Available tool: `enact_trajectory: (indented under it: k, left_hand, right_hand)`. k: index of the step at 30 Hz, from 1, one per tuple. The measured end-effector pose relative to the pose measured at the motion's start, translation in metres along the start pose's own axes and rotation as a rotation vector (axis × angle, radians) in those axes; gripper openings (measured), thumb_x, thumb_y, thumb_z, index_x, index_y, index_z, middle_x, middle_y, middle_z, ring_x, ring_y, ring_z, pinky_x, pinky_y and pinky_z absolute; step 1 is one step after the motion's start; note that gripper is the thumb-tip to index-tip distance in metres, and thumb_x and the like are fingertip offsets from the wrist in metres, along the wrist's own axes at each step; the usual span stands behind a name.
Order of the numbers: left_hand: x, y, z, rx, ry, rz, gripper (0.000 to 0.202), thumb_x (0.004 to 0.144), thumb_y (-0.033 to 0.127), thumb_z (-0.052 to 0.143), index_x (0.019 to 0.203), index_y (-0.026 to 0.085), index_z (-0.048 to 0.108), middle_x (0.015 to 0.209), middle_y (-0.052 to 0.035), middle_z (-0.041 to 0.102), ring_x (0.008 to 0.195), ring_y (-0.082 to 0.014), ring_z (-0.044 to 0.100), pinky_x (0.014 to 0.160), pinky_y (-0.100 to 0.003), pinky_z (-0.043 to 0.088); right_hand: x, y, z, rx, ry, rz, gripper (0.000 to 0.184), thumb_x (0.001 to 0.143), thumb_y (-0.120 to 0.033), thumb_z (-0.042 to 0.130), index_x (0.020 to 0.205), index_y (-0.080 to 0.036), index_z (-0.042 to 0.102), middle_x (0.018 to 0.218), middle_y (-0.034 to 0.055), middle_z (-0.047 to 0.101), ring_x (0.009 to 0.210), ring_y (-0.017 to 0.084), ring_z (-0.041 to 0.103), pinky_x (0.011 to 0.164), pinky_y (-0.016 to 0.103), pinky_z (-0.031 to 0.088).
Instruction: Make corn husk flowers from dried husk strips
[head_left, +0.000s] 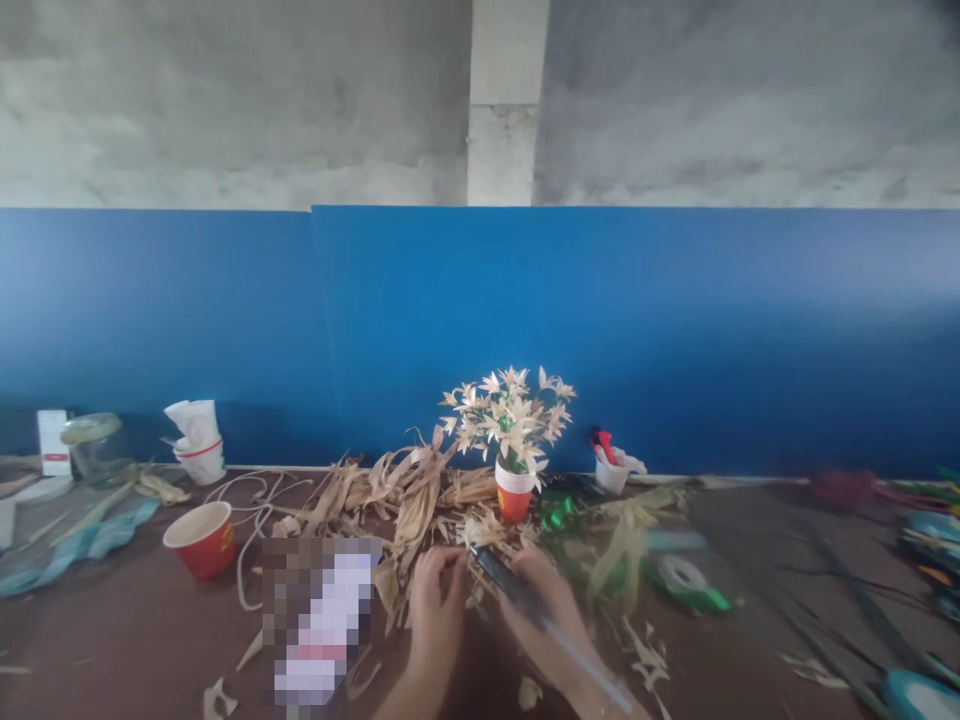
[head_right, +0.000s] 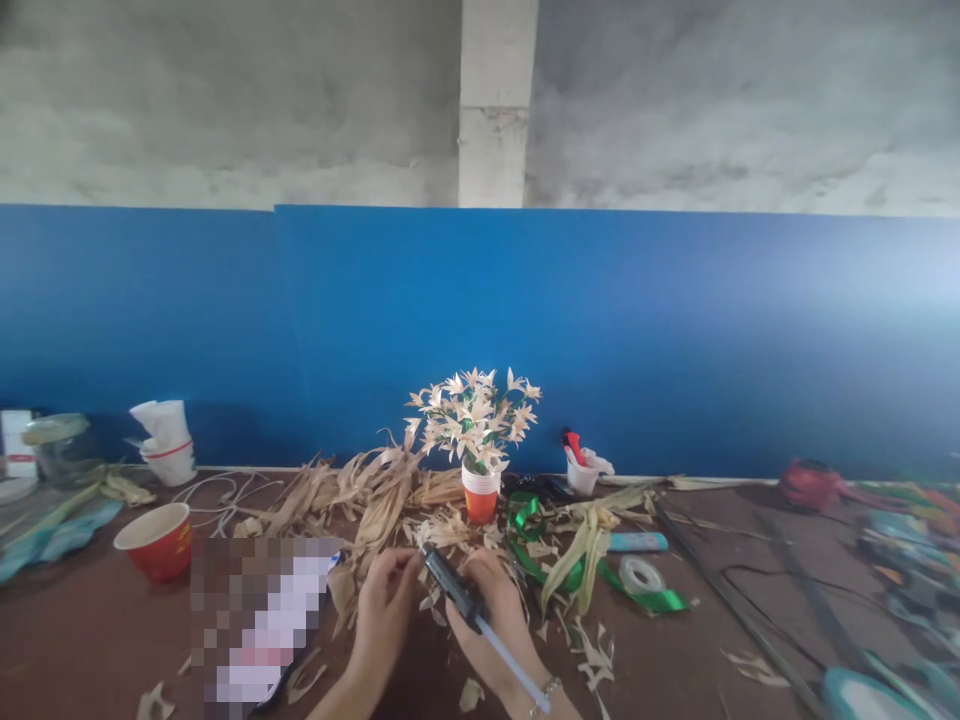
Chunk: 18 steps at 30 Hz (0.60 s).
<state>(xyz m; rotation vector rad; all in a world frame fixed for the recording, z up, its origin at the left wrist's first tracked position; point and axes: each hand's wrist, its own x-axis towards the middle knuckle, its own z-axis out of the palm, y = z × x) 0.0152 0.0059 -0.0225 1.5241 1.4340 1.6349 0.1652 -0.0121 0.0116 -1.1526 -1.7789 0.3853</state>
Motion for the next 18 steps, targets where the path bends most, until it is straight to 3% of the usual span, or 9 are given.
enact_trajectory:
  k: [13, 18]
  left_hand:
    - [-0.003, 0.002, 0.001, -0.04, 0.033, 0.046, 0.032, 0.077, 0.048, 0.056, 0.073, 0.019, 0.068, 0.07, -0.0059, 0.065, 0.068, -0.0203, 0.061, 0.061, -0.029, 0.049]
    - [-0.003, 0.0, 0.001, -0.013, -0.023, -0.007, 0.031, 0.079, 0.046, 0.053, 0.077, 0.018, 0.066, 0.073, -0.0066, 0.065, 0.073, -0.0211, 0.062, 0.063, -0.03, 0.049]
  right_hand:
    - [-0.002, 0.01, 0.009, -0.027, 0.007, 0.03, 0.015, 0.069, -0.014, 0.05, 0.061, -0.022, 0.041, 0.068, 0.0005, 0.048, 0.064, 0.016, 0.05, 0.059, 0.026, 0.041]
    - [-0.005, 0.015, 0.007, -0.048, -0.011, 0.023, 0.014, 0.068, -0.013, 0.051, 0.062, -0.021, 0.041, 0.07, 0.0009, 0.048, 0.065, 0.016, 0.049, 0.06, 0.027, 0.041]
